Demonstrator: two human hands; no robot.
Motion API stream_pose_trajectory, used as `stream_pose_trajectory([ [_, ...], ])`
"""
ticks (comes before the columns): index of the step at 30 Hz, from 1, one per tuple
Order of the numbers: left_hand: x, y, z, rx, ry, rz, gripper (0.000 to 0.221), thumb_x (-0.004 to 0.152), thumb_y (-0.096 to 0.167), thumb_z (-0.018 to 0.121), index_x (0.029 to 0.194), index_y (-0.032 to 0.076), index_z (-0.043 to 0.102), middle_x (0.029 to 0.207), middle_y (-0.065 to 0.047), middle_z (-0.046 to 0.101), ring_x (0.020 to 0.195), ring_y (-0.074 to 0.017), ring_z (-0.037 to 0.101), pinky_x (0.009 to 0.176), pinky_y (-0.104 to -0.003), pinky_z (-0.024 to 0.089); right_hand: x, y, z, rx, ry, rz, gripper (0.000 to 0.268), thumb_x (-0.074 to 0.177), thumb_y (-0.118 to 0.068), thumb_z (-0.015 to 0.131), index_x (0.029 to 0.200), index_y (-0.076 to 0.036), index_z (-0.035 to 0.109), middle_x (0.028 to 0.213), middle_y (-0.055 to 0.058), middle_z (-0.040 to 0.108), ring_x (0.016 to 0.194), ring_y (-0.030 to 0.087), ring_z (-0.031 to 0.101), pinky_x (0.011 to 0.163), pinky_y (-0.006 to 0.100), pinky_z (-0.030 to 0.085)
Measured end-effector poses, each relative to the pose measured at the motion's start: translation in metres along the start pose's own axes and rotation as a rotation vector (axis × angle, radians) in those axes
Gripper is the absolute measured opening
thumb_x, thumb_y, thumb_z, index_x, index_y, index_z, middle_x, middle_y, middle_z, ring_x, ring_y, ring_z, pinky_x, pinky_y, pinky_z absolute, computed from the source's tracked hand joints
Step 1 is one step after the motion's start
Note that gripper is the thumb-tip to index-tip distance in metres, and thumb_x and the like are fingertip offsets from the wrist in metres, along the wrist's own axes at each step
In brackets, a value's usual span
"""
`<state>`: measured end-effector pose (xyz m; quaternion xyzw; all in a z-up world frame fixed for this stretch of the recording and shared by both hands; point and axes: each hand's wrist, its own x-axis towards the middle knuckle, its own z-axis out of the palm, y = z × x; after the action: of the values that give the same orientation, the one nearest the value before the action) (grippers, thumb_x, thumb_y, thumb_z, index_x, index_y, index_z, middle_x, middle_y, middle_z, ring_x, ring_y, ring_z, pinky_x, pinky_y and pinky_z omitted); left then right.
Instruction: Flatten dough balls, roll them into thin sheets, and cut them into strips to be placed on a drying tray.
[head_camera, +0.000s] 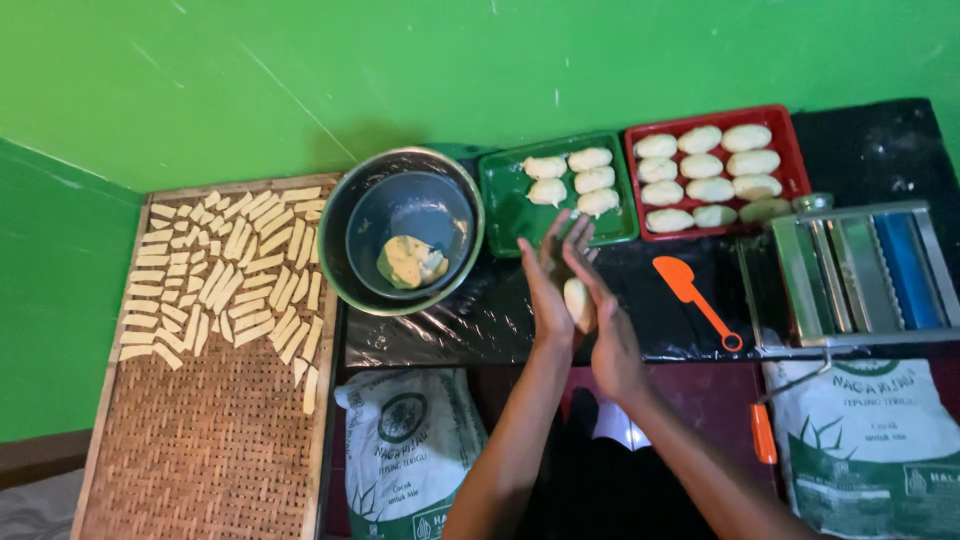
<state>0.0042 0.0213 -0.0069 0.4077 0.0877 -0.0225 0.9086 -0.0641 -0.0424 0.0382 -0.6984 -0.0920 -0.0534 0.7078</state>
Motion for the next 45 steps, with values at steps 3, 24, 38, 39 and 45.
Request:
stream_pose_trajectory([
  [3, -0.006, -0.009, -0.003, -0.072, 0.001, 0.001, 0.094, 0.099, 0.079, 0.016, 0.155, 0.011, 0.046, 0.152, -0.022, 0.051, 0.145, -0.0367, 0.044, 0.119, -0.050, 0.034, 0.006, -0.005, 0.013, 0.061, 0.039, 0.039, 0.096, 0.102, -0.071, 0.005, 0.154, -0.002, 0.045, 0.162, 0.018, 0.040, 0.153, 0.032, 0.026, 0.127, 0.048, 0.016],
  [24, -0.043, 0.028, 0.006, 0.376, -0.102, 0.120, 0.069, 0.110, 0.052, 0.009, 0.162, 0.011, 0.028, 0.167, -0.014, 0.025, 0.156, -0.0303, 0.016, 0.130, -0.045, 0.008, 0.026, -0.005, 0.016, 0.044, 0.139, 0.075, 0.081, 0.106, -0.061, 0.005, 0.163, -0.008, 0.027, 0.171, 0.009, 0.019, 0.158, 0.024, 0.010, 0.129, 0.043, -0.002],
  [38, -0.038, 0.026, 0.006, 0.223, -0.101, 0.091, 0.071, 0.108, 0.055, 0.010, 0.164, 0.014, 0.019, 0.171, -0.011, 0.013, 0.158, -0.0274, 0.006, 0.129, -0.045, 0.001, 0.039, 0.017, 0.018, 0.020, 0.062, 0.086, 0.076, 0.107, -0.059, 0.000, 0.167, -0.015, 0.016, 0.173, 0.008, 0.008, 0.158, 0.029, -0.002, 0.130, 0.044, -0.005],
  [39, -0.030, 0.030, 0.002, 0.202, -0.042, 0.082, 0.075, 0.106, 0.061, 0.011, 0.163, 0.014, 0.025, 0.170, -0.010, 0.019, 0.158, -0.0271, 0.009, 0.130, -0.046, 0.003, 0.022, 0.004, 0.030, -0.005, 0.028, 0.087, 0.077, 0.106, -0.059, 0.001, 0.166, -0.014, 0.017, 0.173, 0.007, 0.008, 0.159, 0.028, 0.000, 0.129, 0.043, -0.004],
  [45, 0.014, 0.046, -0.029, 0.178, -0.006, 0.108, 0.082, 0.102, 0.071, 0.012, 0.164, 0.019, 0.025, 0.171, -0.007, 0.020, 0.159, -0.0271, 0.013, 0.129, -0.046, 0.005, 0.017, 0.009, 0.051, -0.008, -0.079, 0.149, 0.083, 0.103, -0.060, -0.004, 0.165, -0.010, 0.016, 0.173, 0.009, 0.008, 0.159, 0.030, 0.002, 0.128, 0.044, 0.000],
])
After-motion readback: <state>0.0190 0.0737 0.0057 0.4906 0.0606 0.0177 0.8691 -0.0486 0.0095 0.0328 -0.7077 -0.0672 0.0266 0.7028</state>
